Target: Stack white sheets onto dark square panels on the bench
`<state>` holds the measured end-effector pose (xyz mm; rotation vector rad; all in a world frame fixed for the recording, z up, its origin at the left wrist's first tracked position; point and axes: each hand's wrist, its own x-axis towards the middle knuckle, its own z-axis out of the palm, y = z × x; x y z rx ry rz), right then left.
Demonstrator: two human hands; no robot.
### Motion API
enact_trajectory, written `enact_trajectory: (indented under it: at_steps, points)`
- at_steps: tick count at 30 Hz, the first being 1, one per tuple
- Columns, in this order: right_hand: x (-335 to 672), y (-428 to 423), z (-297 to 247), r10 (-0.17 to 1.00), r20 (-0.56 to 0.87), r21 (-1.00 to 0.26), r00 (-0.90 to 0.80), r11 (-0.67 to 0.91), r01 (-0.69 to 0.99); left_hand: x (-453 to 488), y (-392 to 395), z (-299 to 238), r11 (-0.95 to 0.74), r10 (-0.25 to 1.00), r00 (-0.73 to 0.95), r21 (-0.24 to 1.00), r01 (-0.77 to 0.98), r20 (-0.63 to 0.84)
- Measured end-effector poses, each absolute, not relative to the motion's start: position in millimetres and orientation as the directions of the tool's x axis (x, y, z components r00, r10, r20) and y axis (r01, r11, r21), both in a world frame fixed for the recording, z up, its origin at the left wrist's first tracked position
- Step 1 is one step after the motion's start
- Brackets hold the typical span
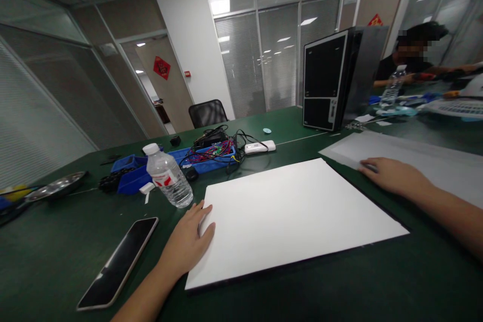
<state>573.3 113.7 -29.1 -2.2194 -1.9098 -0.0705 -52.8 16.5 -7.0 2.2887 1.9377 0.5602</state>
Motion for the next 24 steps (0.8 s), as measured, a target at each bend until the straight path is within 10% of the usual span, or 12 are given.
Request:
enact_trajectory:
  at_steps: [17, 24]
  points:
    - [513.4, 77.3, 9.9, 0.913, 0.403, 0.000, 0.070, -0.076, 0.997, -50.1, 13.2, -4.8, -0.177, 0.975, 0.133, 0.261, 0.949, 0.178]
    - [441.4, 47.2, 10.7, 0.510, 0.578, 0.112, -0.637, 0.724, 0.681, -52.4, 13.4, -7.9, -0.189, 0.968, 0.125, 0.310, 0.932, 0.215]
